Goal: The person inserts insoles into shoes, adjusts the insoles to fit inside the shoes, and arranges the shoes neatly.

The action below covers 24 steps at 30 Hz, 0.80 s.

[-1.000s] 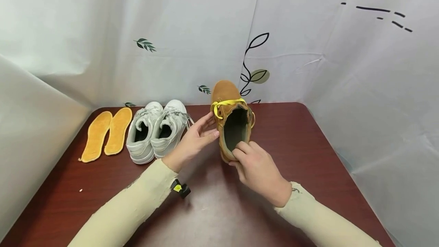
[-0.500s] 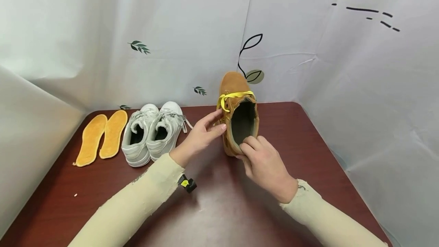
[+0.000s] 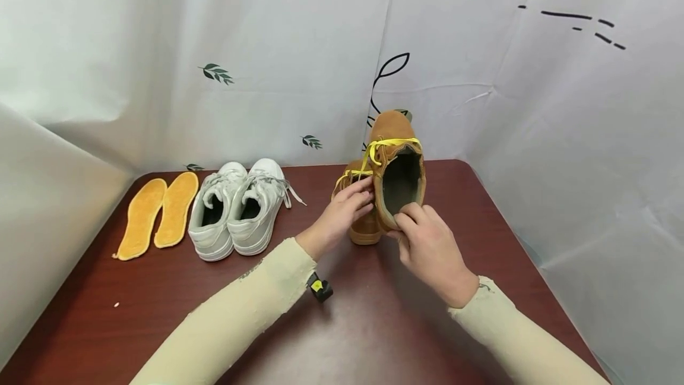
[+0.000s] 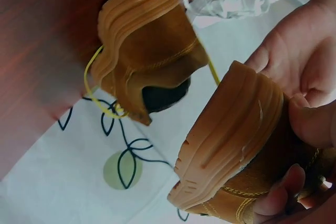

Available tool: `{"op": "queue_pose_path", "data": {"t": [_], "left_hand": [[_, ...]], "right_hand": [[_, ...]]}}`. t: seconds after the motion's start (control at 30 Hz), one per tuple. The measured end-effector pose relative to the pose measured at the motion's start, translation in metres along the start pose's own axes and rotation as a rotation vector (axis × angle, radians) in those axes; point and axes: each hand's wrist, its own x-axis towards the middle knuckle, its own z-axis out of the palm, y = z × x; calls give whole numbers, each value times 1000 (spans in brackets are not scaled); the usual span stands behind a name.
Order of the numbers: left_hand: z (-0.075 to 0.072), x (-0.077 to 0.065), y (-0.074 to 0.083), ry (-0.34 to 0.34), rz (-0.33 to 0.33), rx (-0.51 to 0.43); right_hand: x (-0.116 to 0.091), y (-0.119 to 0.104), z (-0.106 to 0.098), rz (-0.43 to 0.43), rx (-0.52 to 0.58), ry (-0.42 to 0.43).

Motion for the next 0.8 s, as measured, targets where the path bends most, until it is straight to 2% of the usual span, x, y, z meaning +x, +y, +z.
{"op": "queue_pose_path", "data": {"t": [0.2,0.37,0.53,0.63,0.8], "left_hand": [[15,6,-2,-29,5,59],[27,14,0,-64,22,34],[37,20,1,-165,22,25],[39,21,-1,-210,21,56],[38,22,-11,-183,-12,116]], "right_hand": [[-1,10,-6,22,-16,25],[0,16,-11,39,-32,51],[0,19,-13,38,-43,68],[-1,21,-11,41,-44,61],[-5,25,-4,64,-36,20]]}}
